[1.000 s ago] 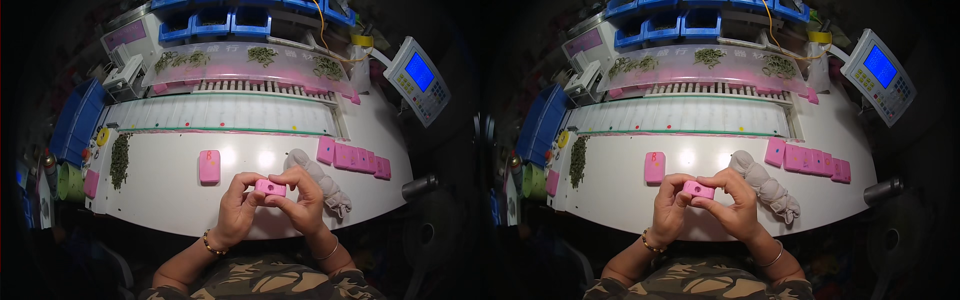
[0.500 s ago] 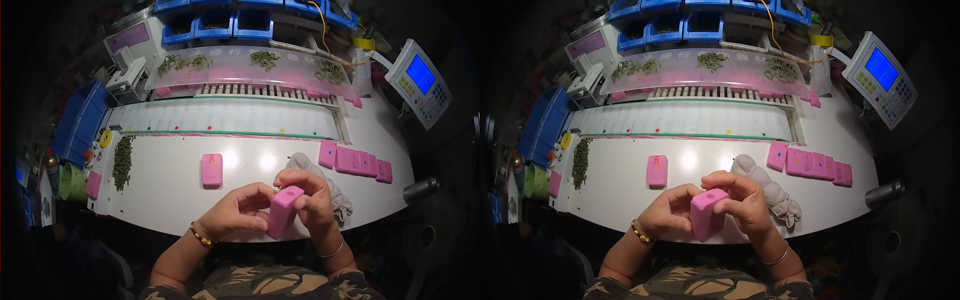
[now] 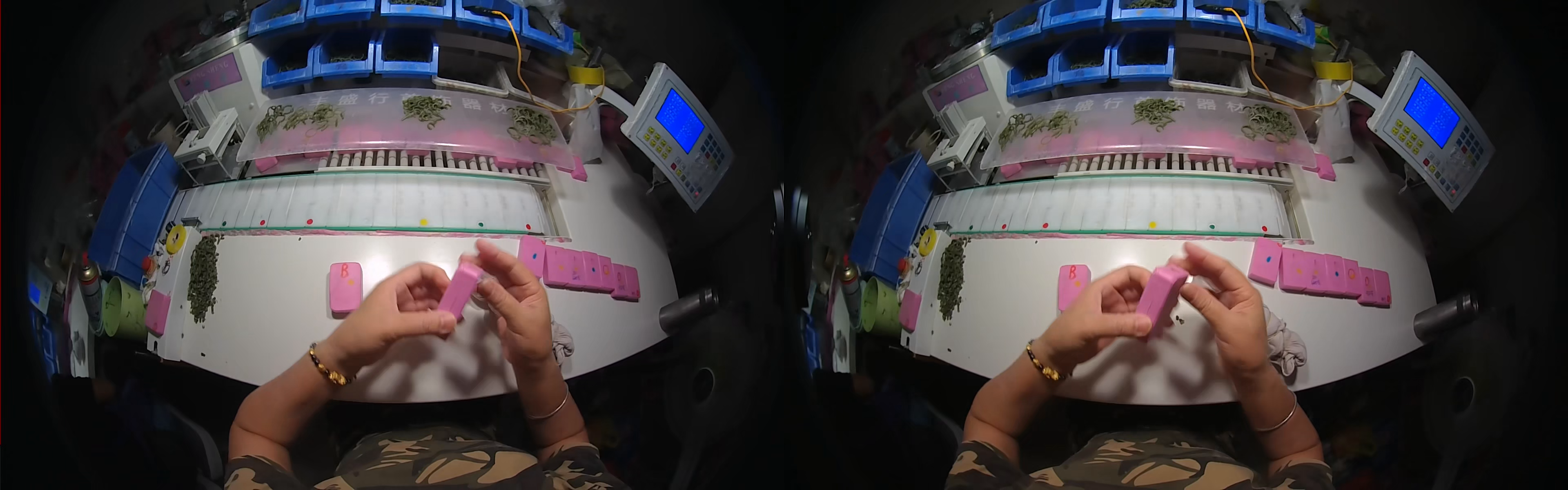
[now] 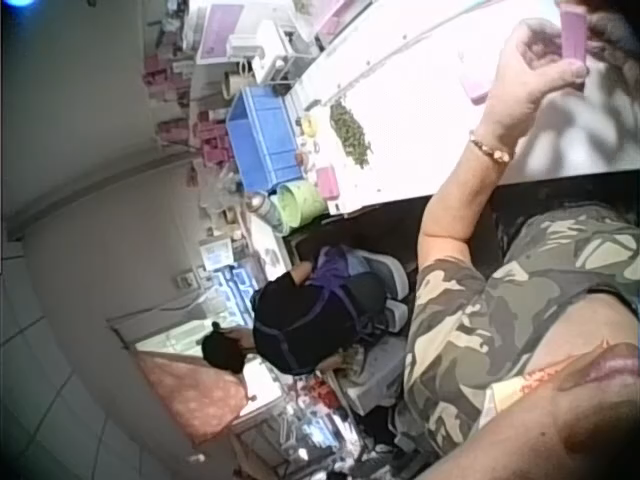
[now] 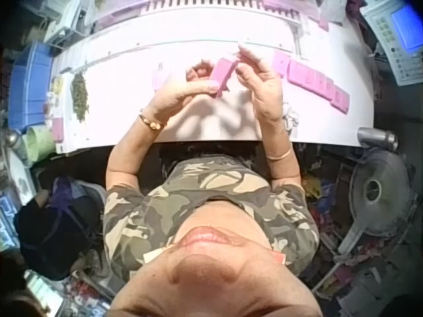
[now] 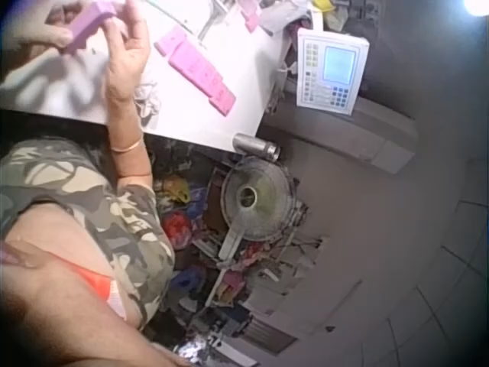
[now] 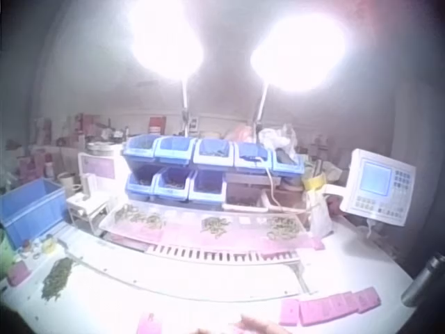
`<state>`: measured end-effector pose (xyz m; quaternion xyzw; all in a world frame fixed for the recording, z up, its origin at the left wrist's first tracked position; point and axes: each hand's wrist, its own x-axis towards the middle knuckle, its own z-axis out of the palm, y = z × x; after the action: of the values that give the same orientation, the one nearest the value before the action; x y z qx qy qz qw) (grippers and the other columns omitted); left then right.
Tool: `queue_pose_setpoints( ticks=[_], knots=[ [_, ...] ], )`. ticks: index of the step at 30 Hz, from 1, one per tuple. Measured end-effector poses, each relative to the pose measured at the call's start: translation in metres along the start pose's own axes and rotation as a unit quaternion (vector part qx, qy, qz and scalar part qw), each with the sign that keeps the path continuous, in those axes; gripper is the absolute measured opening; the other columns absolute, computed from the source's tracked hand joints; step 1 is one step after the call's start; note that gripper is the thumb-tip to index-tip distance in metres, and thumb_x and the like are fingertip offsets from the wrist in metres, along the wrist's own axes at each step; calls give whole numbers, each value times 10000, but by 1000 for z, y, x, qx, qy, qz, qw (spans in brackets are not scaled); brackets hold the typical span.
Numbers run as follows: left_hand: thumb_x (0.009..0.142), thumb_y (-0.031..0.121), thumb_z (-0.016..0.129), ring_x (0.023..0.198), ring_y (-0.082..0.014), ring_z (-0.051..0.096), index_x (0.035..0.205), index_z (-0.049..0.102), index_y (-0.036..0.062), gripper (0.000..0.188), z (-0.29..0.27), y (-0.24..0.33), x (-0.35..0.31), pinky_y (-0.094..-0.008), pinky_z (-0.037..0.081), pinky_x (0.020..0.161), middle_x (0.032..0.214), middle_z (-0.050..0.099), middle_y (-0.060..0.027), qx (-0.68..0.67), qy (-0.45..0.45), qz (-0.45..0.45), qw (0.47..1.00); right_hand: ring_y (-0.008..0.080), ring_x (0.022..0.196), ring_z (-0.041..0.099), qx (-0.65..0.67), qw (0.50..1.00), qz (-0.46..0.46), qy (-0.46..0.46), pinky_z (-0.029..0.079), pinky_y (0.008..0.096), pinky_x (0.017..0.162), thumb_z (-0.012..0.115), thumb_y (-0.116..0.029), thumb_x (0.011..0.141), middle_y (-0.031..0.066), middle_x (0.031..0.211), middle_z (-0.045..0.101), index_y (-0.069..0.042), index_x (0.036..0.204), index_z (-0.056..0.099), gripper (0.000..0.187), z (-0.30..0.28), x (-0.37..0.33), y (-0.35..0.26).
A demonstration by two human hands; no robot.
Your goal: Placing decorative elements like metal loops and dried flakes into pink molds.
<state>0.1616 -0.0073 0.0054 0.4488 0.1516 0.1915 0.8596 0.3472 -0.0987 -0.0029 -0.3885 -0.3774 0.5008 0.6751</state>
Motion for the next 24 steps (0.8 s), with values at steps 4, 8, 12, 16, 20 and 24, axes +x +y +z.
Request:
queue_pose_setpoints(
  ticks=[4, 8, 12, 16, 20, 24],
  knots=[
    [807, 69, 772, 859, -129, 633, 1082, 545, 24, 359, -44, 15, 31, -262, 531, 765, 981, 617, -64, 253, 213, 94, 939, 169, 1179, 526, -126, 988, -61, 66, 424, 306, 1011, 604, -8, 924, 106, 1341, 554, 4, 1411, 455, 509, -19, 7, -17],
    [743, 253, 807, 892, -280, 612, 973, 596, -5, 405, -117, 29, 52, -385, 499, 814, 990, 617, -140, 581, 375, 189, 697, 178, 1180, 519, -176, 973, -108, 107, 405, 307, 1034, 594, 15, 913, 102, 1321, 567, 15, 1381, 482, 482, -39, 4, -42],
    [757, 334, 793, 906, -334, 604, 953, 617, -11, 434, -135, 28, 64, -411, 489, 806, 977, 623, -171, 702, 399, 179, 563, 165, 1145, 534, -256, 942, -137, 169, 417, 299, 1021, 598, 22, 904, 101, 1286, 584, 32, 1335, 517, 438, -76, -2, -70],
    [759, 329, 794, 882, -353, 596, 955, 611, 4, 421, -142, 32, 68, -437, 480, 789, 946, 615, -176, 705, 420, 187, 541, 151, 1109, 550, -327, 903, -158, 232, 460, 302, 972, 605, 29, 892, 93, 1258, 593, 30, 1287, 561, 398, -115, 1, -99],
    [781, 336, 778, 865, -376, 597, 947, 604, -1, 413, -171, 36, 56, -445, 478, 778, 928, 620, -186, 699, 445, 213, 517, 146, 1066, 567, -434, 823, -233, 283, 513, 301, 860, 678, -2, 838, 54, 1287, 567, -65, 1165, 647, 335, -170, 19, -128],
    [828, 320, 736, 948, -367, 580, 971, 596, -6, 383, -168, 44, 41, -441, 461, 832, 992, 607, -186, 723, 449, 162, 500, 161, 1049, 576, -559, 700, -295, 332, 515, 291, 824, 742, -34, 779, 83, 1349, 514, -94, 1080, 669, 316, -238, 33, -172]
  ],
)
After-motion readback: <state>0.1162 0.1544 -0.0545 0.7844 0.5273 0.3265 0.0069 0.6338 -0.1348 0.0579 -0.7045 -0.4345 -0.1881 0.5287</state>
